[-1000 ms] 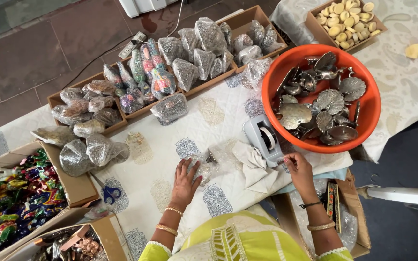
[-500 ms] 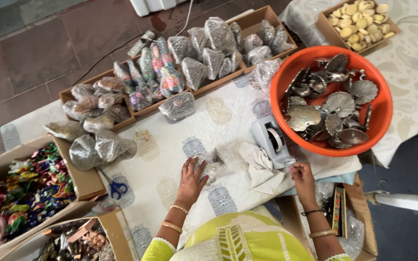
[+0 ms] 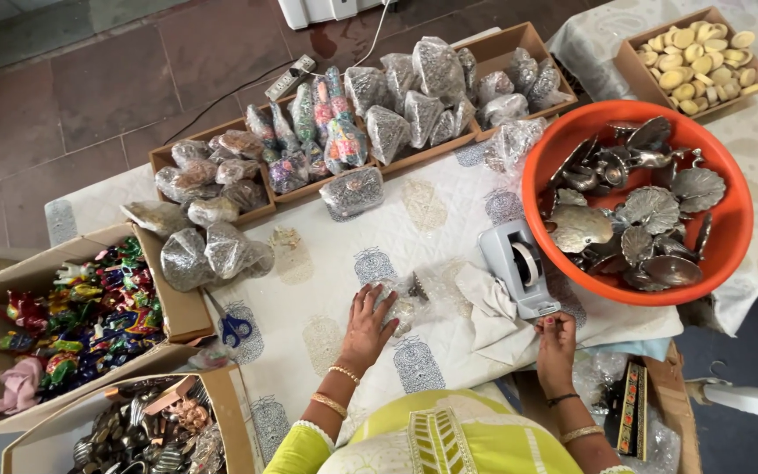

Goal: The person wraps metal decorative figurines in clear plastic film at a work table, twisting the film closed around each item and placing the wrapped figurine into a cardboard box with others. They use a tape dispenser to cut or secure the plastic and take new figurines from an orange basin.

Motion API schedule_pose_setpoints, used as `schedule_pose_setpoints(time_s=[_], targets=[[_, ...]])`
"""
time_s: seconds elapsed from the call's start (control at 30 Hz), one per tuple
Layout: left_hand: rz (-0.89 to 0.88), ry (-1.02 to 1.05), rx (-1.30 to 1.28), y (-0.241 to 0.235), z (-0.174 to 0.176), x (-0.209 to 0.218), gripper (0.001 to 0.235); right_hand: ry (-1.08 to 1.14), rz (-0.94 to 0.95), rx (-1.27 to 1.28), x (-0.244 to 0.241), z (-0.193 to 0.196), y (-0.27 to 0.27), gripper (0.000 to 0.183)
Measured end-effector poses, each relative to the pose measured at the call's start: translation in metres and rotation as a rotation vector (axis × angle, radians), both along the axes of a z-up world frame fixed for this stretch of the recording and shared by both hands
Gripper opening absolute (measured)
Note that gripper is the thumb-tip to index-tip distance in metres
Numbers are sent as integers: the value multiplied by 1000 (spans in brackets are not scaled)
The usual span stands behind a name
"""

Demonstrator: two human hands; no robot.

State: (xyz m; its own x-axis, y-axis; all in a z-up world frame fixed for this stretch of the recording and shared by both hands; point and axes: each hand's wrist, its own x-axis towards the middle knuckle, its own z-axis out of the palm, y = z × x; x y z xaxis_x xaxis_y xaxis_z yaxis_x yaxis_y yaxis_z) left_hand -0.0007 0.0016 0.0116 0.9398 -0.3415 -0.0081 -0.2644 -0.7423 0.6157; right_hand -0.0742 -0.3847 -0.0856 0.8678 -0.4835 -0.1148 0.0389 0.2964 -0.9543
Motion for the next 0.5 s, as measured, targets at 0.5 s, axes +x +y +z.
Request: schedule_pose_setpoints(time_s=[0.5], targets=[[-4,23,36,0,-12,-8,55,309,133,-448,-58,-3,44,20]])
